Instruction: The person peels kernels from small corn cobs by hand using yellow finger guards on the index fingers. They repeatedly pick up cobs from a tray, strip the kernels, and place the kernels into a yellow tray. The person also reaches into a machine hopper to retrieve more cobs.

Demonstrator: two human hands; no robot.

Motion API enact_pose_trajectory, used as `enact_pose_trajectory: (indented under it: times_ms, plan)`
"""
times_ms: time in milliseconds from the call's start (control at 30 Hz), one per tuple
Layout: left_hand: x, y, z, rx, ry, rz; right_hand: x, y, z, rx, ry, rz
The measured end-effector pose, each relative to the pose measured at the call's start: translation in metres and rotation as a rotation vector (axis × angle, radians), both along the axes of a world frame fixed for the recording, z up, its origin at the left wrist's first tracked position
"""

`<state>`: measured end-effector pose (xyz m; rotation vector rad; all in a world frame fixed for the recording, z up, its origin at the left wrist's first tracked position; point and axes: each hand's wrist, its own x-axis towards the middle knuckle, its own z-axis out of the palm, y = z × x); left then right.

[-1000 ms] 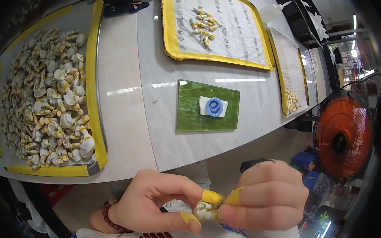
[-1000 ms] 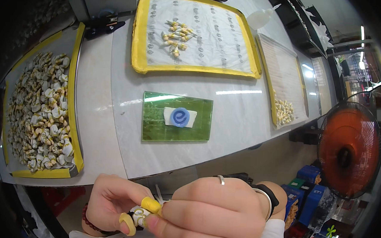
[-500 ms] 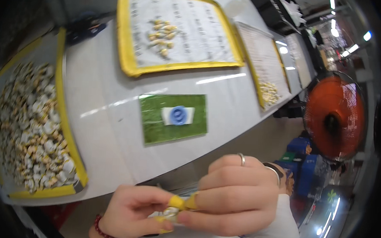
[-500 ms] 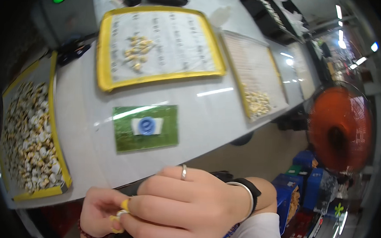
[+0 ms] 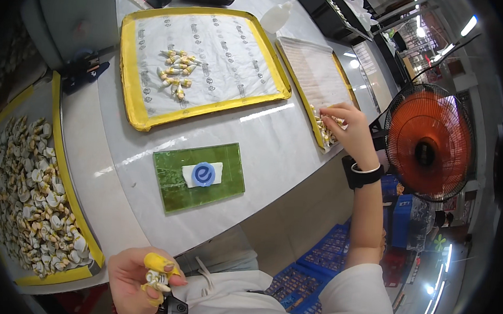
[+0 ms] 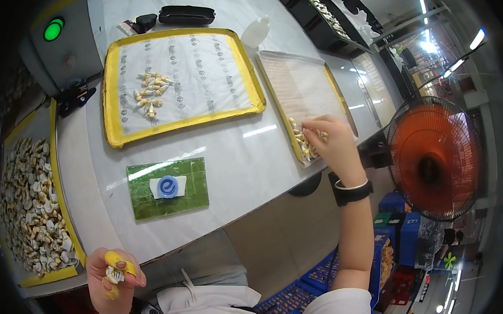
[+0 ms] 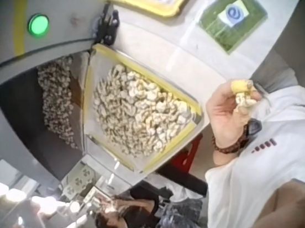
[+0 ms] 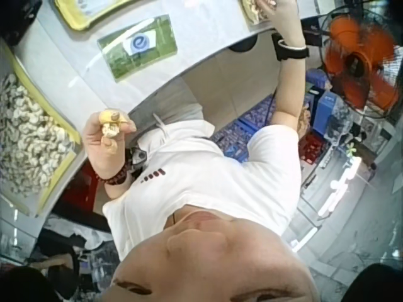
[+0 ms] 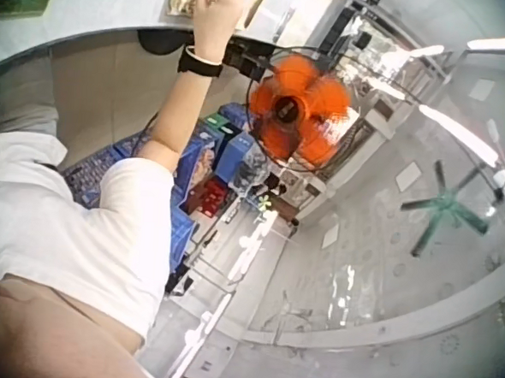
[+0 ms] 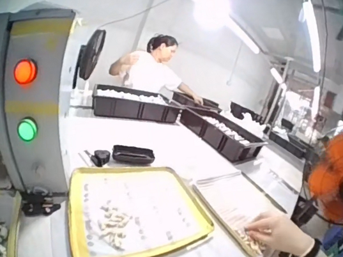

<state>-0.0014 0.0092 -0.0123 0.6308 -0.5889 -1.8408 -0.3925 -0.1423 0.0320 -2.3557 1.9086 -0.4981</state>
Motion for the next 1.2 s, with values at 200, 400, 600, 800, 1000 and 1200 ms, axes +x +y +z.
enact_pose_trajectory:
  times_ms: [200, 400, 600, 800, 1000, 1200]
  plan:
    - [-0.004, -0.004, 0.002, -0.01, 0.007, 0.035, 0.002, 0.0, -0.007, -0.075, 0.084, 0.043]
    - [-0.004, -0.006, -0.002, -0.042, 0.064, 0.034, 0.015, 0.003, 0.002, -0.032, -0.16, -0.101]
    - [-0.003, 0.002, -0.017, -0.033, 0.105, 0.092, 0.061, 0.031, 0.027, 0.063, -0.577, 0.234]
    - [-0.006, -0.005, -0.002, 0.015, 0.041, 0.139, 0.126, 0.049, 0.034, 0.234, -0.471, 0.528]
    - [0.002, 0.006, 0.002, -0.091, 0.04, 0.14, 0.152, 0.028, 0.021, -0.02, -0.067, 0.767]
    - [0.004, 0.011, -0.001, -0.063, 0.181, 0.197, 0.162, 0.023, 0.023, 0.062, 0.028, 0.744]
